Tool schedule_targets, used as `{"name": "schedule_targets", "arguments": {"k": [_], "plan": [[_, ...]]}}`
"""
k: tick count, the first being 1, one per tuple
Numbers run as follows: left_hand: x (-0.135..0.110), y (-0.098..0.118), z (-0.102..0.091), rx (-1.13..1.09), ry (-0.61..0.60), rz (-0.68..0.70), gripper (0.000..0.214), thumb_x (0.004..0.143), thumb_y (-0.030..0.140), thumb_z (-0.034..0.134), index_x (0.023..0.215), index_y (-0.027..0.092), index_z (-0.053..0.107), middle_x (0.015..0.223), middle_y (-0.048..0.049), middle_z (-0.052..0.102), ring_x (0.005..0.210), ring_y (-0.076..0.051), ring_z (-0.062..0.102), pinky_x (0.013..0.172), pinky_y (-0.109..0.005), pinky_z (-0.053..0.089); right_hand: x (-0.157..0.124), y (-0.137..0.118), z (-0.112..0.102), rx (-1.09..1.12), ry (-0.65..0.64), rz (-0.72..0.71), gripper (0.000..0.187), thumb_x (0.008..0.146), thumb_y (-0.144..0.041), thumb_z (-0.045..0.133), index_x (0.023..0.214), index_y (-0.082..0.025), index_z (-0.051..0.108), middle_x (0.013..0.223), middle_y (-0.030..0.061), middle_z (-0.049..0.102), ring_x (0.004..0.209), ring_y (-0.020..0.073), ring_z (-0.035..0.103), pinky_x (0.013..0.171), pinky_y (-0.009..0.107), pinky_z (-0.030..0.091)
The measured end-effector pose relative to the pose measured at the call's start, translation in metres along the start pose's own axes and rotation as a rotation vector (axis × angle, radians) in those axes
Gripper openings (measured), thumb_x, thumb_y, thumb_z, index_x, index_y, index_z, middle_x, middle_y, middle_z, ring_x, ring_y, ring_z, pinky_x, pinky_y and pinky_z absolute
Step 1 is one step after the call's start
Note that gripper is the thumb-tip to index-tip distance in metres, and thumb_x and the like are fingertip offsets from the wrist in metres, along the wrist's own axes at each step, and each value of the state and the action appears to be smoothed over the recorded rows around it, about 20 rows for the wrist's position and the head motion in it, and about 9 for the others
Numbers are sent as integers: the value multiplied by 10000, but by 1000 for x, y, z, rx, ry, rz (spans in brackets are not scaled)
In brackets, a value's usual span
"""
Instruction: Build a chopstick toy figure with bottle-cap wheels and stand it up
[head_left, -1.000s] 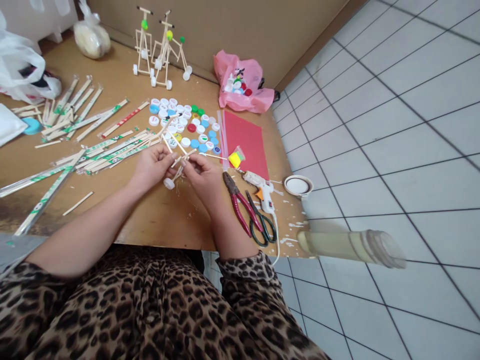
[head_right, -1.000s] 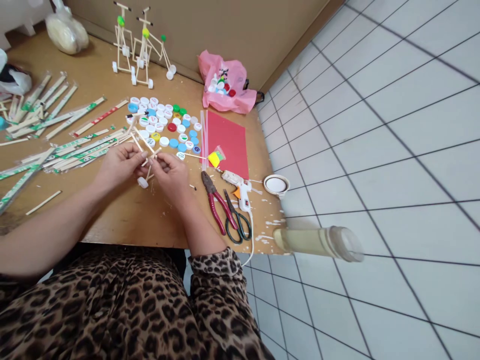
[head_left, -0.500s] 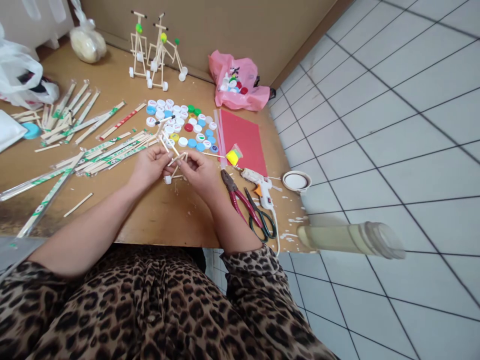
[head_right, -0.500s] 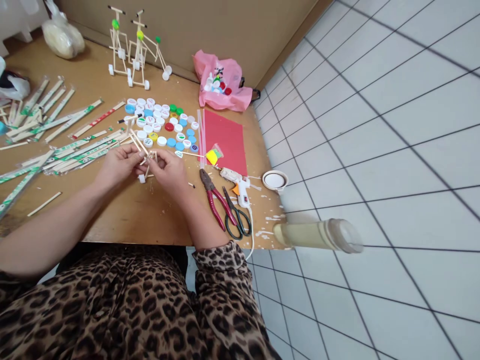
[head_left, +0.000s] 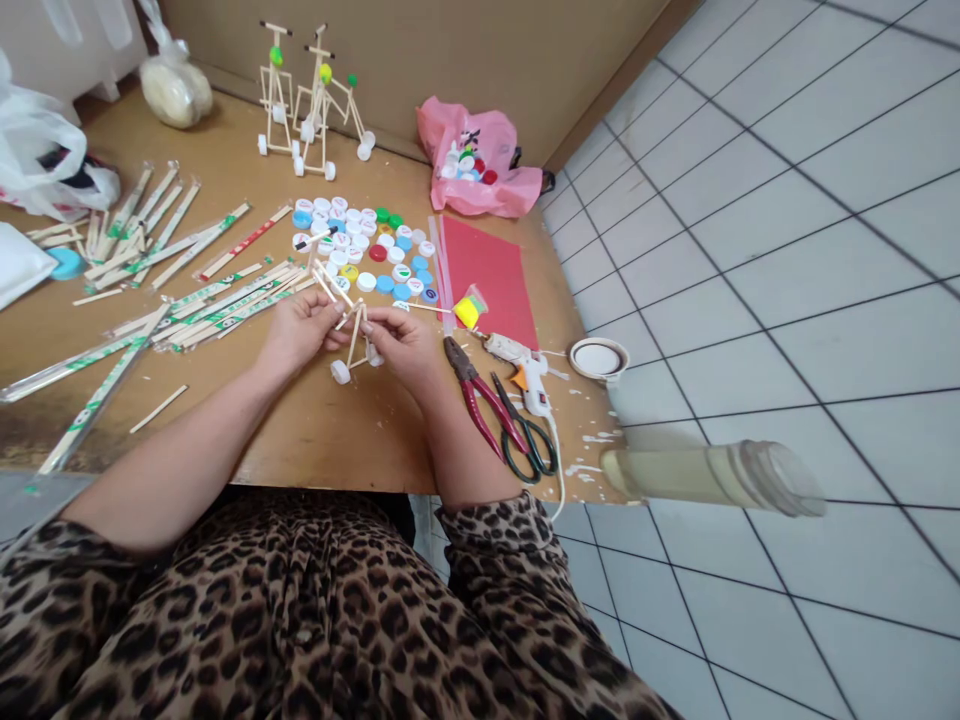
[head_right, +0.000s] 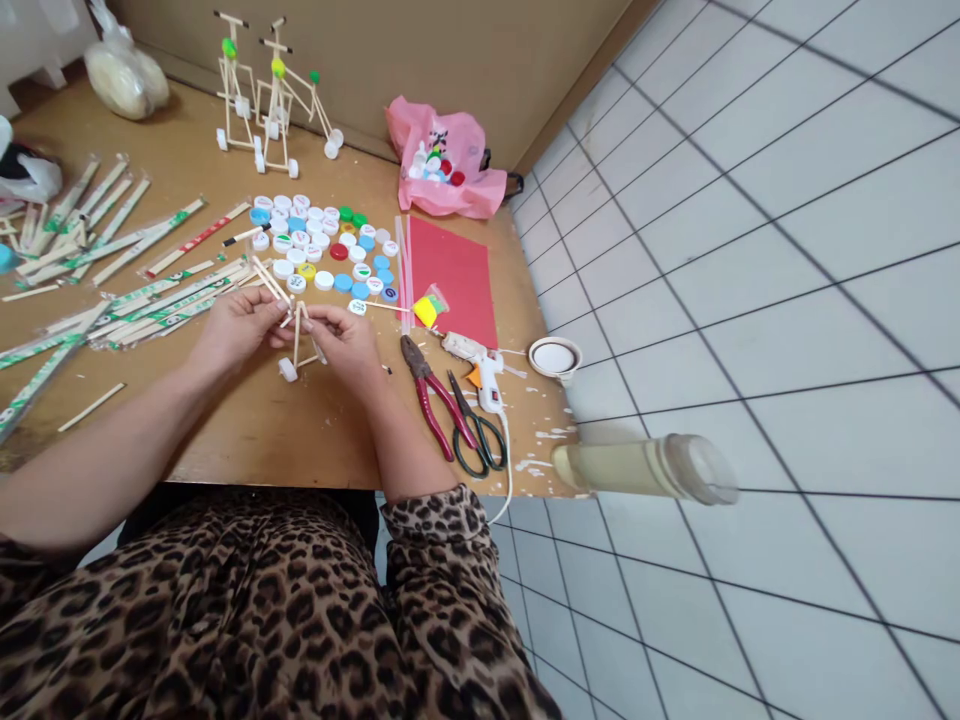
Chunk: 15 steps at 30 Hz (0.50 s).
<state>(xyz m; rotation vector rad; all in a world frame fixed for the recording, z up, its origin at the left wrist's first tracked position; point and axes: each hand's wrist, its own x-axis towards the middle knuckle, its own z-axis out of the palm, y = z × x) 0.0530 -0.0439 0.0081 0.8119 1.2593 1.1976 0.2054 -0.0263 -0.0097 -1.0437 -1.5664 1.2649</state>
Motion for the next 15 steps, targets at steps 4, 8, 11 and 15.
{"name": "schedule_targets", "arguments": {"k": [4,8,11,15], "plan": [[2,-3,-1,-4,32,27,198,842,110,663,665,151,583,521,-7,691,438,-121,668,418,-138,467,-3,-6,2,-40,-21,5,189,745,-386,770,825,-215,751,825,9,779,731,123,686,710,261,576],[4,-5,-1,-6,33,49,210,827,133,693,657,159,573,495,17,667,420,-117,655,411,-137,465,-3,-9,8,-38,-20,60,241,738,-422,783,830,-208,723,795,-3,759,563,81,598,532,210,517],[4,-5,-1,3,21,48,234,816,156,733,654,158,564,503,15,666,420,-117,656,424,-144,478,-1,-8,13,-38,-20,92,180,774,-365,757,841,-209,695,774,-14,740,507,75,575,493,214,512],[3,-2,0,12,30,37,252,830,156,721,651,165,544,504,14,663,420,-118,656,420,-143,470,1,-5,18,-66,14,87,69,828,-240,654,864,-204,702,741,-17,726,521,96,600,528,235,529]]}}
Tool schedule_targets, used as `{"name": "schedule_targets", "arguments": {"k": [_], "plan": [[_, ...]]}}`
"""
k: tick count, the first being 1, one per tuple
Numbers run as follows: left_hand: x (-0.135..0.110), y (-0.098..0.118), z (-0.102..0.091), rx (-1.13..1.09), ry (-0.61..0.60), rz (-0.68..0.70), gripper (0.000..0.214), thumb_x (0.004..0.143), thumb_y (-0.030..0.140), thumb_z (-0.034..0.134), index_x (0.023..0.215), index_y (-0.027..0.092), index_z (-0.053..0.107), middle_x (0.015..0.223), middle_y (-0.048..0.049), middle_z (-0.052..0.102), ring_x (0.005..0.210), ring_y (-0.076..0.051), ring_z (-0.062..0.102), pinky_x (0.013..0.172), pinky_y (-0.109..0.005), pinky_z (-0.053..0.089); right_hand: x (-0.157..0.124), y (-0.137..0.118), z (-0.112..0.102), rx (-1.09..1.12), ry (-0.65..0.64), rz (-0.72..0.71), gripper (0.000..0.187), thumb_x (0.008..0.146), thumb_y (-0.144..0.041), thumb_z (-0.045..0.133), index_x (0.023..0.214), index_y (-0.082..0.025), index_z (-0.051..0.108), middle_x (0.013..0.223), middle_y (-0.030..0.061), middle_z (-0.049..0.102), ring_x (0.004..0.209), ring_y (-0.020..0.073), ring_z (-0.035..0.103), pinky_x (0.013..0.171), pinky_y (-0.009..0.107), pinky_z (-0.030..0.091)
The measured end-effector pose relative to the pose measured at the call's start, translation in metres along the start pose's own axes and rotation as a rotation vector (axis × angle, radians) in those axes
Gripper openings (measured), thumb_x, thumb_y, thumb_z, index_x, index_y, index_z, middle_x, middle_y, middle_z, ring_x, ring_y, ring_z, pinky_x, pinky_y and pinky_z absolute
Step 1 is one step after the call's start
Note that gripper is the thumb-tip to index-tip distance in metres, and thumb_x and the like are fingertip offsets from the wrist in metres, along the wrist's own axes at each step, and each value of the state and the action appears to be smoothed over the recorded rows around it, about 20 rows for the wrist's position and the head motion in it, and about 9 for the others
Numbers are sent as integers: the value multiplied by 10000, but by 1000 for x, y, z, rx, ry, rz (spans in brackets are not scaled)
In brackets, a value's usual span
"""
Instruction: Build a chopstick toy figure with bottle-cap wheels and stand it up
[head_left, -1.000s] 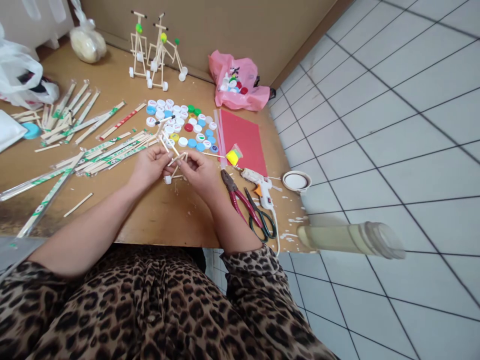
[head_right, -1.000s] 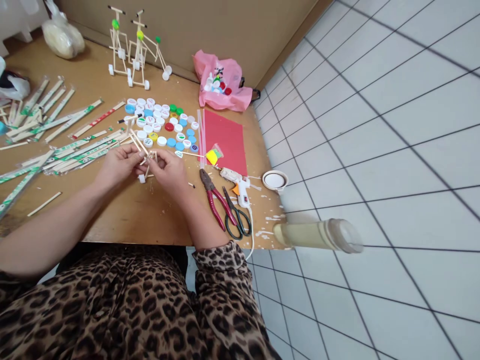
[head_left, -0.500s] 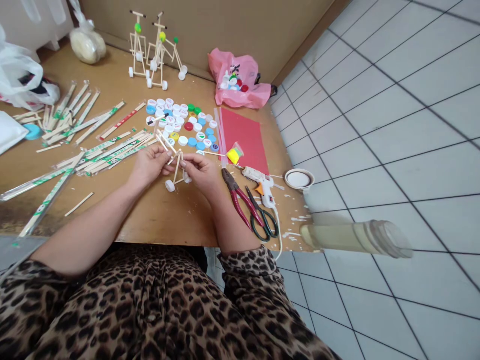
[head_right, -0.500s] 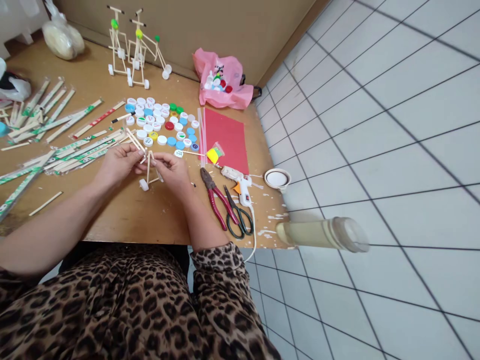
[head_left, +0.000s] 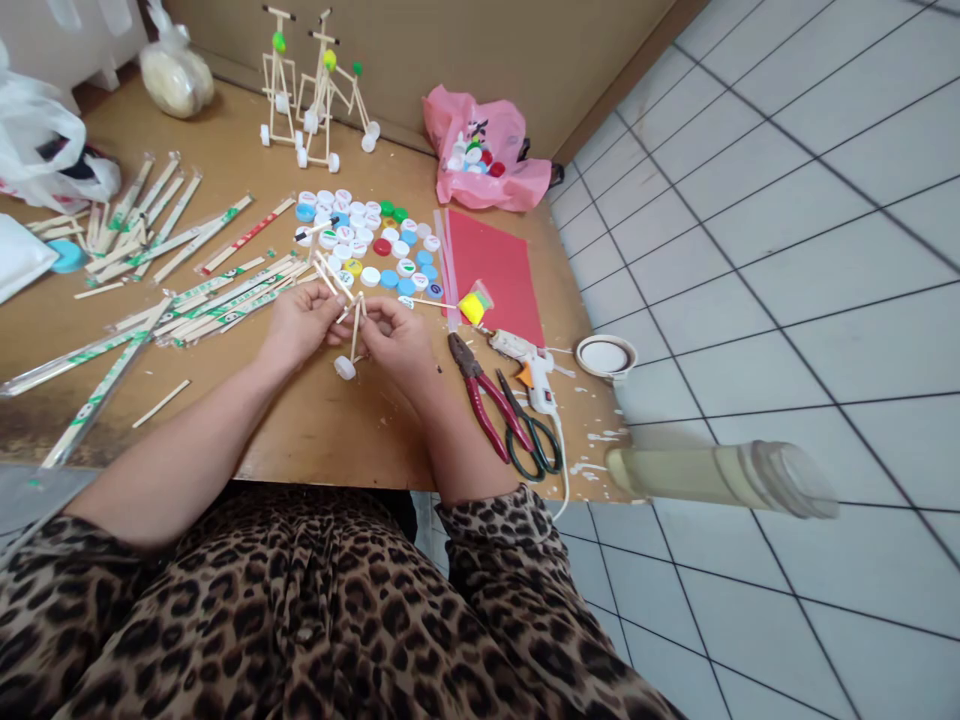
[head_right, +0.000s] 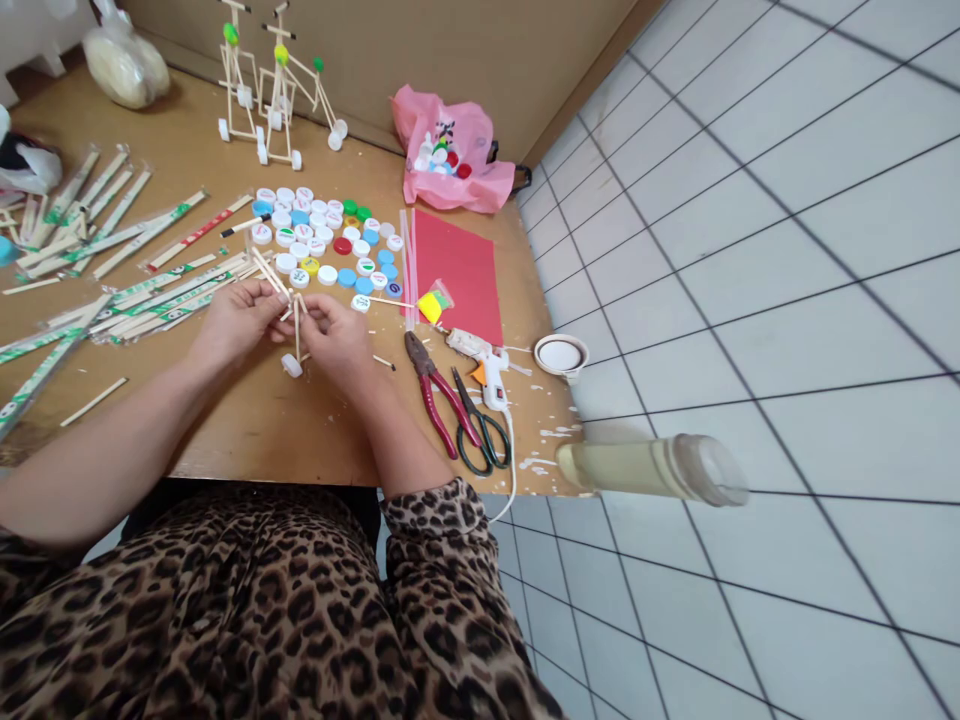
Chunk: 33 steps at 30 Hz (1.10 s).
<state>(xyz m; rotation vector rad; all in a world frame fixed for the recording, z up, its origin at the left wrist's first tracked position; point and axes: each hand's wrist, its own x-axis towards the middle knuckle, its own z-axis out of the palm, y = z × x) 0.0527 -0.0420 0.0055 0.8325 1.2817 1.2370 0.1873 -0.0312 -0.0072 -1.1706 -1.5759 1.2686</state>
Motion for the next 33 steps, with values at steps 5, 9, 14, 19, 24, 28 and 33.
{"name": "schedule_targets", "arguments": {"k": [5,9,14,19,24,28,33], "plan": [[1,1,0,17,20,0,223,846,129,688,662,156,565,511,10,671,435,-120,665,422,-142,471,-3,-4,-2,-115,20,-93,188,875,-304,605,867,-199,761,773,4,736,705,143,673,642,250,542],[5,-1,-2,19,29,8,228,833,151,712,656,157,569,532,3,687,459,-127,679,431,-148,477,-4,-7,-5,-157,6,-120,235,889,-356,598,860,-196,769,759,11,731,737,151,675,646,246,532],[4,0,-2,10,20,7,215,848,147,675,657,163,578,525,0,685,478,-129,687,449,-151,495,-2,-5,-5,-212,-2,-142,271,889,-425,619,803,-200,744,663,-5,657,681,143,621,616,240,484],[1,1,-1,19,-4,-5,246,848,118,686,632,158,577,511,5,669,434,-108,648,454,-155,501,-1,-7,-5,-236,-11,-138,304,884,-448,607,733,-205,709,605,-19,586,631,131,571,577,233,441],[0,1,-2,5,-29,-9,250,824,170,745,641,163,575,534,-4,683,490,-130,687,476,-169,526,-2,-6,-4,-236,-1,-155,252,882,-391,587,816,-203,740,679,1,649,686,141,608,596,236,465],[1,0,-2,-8,-27,-22,266,814,193,763,644,170,560,523,-2,674,481,-147,691,464,-187,534,-2,1,-3,-199,35,-166,209,868,-376,618,898,-208,739,770,10,683,711,139,628,631,249,508],[2,-3,-1,-31,-2,5,265,803,185,766,646,173,552,517,6,667,480,-149,690,471,-186,525,-2,9,-2,-187,21,-163,231,889,-371,612,1002,-202,722,859,21,714,601,106,581,575,257,527]]}}
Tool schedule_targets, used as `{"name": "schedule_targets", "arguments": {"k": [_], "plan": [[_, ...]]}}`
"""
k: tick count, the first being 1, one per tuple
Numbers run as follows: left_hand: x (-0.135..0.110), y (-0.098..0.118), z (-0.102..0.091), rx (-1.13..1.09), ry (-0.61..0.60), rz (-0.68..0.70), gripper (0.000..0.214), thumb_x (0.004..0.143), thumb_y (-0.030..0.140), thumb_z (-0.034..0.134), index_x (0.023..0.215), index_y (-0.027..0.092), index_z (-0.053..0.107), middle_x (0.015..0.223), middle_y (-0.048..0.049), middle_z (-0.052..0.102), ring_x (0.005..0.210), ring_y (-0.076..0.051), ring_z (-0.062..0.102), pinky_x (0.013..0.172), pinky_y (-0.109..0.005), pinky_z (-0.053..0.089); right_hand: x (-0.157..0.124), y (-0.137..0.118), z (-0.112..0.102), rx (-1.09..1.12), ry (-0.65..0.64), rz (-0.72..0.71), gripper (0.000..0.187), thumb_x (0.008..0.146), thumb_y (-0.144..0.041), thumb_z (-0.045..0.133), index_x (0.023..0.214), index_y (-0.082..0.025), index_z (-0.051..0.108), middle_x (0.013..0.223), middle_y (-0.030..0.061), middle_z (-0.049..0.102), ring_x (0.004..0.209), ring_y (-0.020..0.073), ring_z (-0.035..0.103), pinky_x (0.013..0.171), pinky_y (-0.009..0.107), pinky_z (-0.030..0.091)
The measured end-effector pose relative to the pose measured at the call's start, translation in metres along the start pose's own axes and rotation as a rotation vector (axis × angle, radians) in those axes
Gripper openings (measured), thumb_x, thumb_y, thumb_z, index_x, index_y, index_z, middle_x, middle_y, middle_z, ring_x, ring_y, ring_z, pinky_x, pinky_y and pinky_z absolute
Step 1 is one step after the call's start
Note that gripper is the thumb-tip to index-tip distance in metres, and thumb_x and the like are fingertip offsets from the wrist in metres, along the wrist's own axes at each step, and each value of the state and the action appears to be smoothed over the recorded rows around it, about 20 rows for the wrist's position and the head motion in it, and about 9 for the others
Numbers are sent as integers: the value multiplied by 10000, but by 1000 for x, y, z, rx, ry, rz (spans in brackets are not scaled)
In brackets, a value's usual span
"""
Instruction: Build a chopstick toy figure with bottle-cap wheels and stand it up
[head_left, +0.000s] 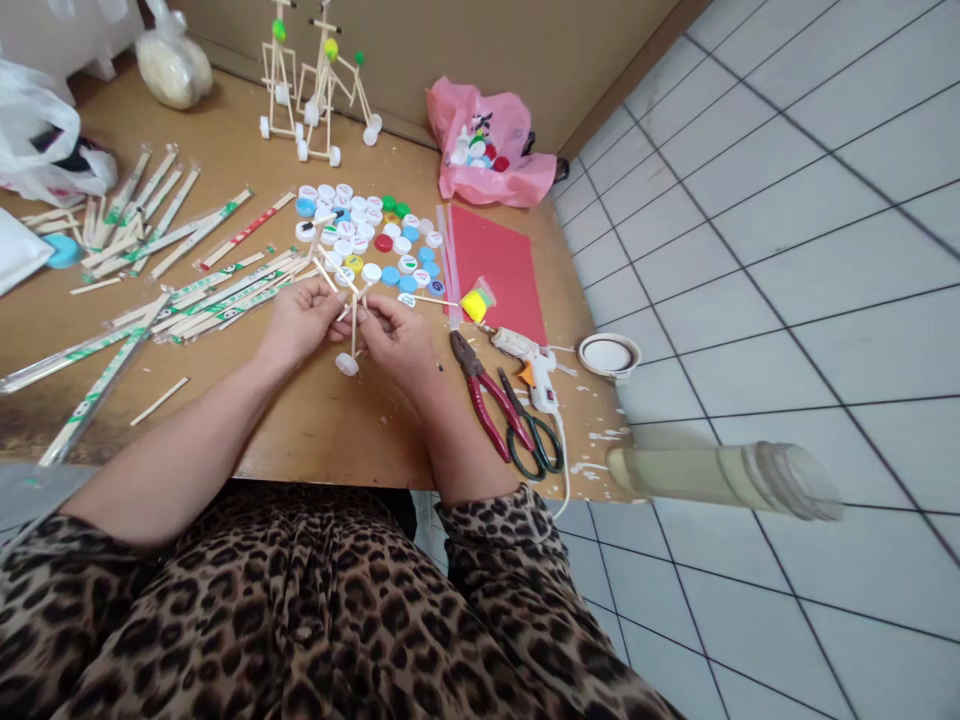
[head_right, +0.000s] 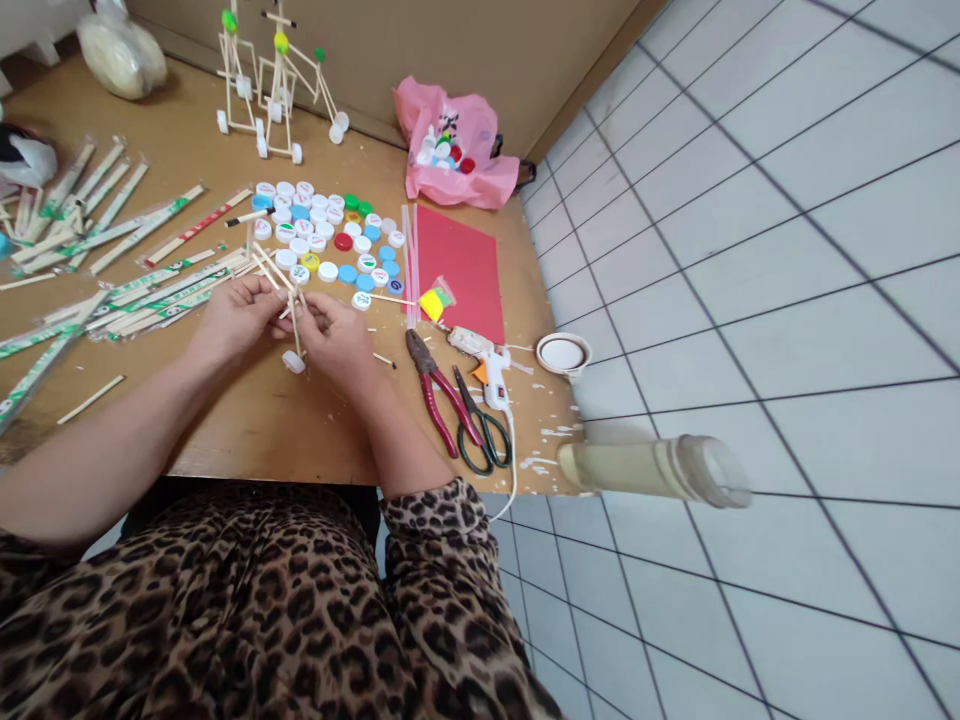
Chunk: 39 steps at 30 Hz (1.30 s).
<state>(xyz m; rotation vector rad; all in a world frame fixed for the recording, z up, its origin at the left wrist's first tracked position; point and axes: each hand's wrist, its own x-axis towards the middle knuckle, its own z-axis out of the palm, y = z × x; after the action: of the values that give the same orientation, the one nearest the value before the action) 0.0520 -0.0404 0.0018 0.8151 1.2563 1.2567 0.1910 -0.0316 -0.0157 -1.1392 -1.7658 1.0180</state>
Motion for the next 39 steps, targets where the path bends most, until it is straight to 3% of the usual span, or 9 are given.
{"name": "schedule_targets", "arguments": {"k": [7,12,17,22,27,31,33,36,39], "plan": [[-1,2,-1,40,19,2,255,838,123,698,629,166,559,545,11,675,416,-109,610,511,-222,542,0,-5,0,-156,12,-74,297,849,-427,695,1042,-202,687,869,15,682,668,114,563,609,255,490],[-4,8,1,66,4,-13,270,871,126,668,623,163,569,519,26,662,401,-73,568,506,-178,515,3,-7,0,-287,45,-156,137,905,-324,615,932,-199,664,820,15,643,754,142,575,711,284,483],[-13,28,1,230,1,-125,333,944,71,576,620,145,599,501,32,646,427,-59,584,490,-159,481,4,-6,-1,-335,44,-202,92,897,-282,602,880,-198,634,774,3,601,731,140,549,726,290,473],[-19,52,-19,349,10,-133,416,926,39,613,520,130,602,417,18,599,337,-54,520,385,-161,394,2,-8,-1,-290,55,-163,87,906,-270,587,858,-204,617,769,0,592,688,127,514,689,287,452],[-15,61,-47,362,180,61,472,898,96,641,450,187,521,335,69,468,287,-28,322,329,-182,215,1,-10,-2,-285,39,-150,80,905,-256,602,840,-210,611,734,-19,568,638,113,465,663,288,429],[0,45,-58,328,276,289,200,770,165,761,627,209,628,509,50,605,440,-77,475,443,-222,389,1,-9,-3,-284,49,-168,72,901,-239,607,833,-215,608,739,-17,574,641,115,465,666,291,432],[9,33,-60,357,210,408,175,674,210,846,777,206,704,714,-2,724,628,-128,618,607,-267,523,1,-9,-4,-283,53,-181,71,897,-234,611,828,-219,610,742,-15,578,647,119,470,666,293,434],[18,15,-61,379,49,477,375,670,363,864,993,209,752,977,-66,783,866,-209,702,722,-311,566,0,-8,-3,-272,63,-189,71,903,-246,602,840,-216,618,771,-4,586,665,124,487,665,294,440],[22,5,-60,410,-51,469,404,729,409,824,1073,206,770,1015,-74,790,926,-242,716,773,-334,572,-1,-9,-2,-270,71,-198,67,898,-248,595,848,-212,623,790,0,590,691,130,505,679,294,448]]}}
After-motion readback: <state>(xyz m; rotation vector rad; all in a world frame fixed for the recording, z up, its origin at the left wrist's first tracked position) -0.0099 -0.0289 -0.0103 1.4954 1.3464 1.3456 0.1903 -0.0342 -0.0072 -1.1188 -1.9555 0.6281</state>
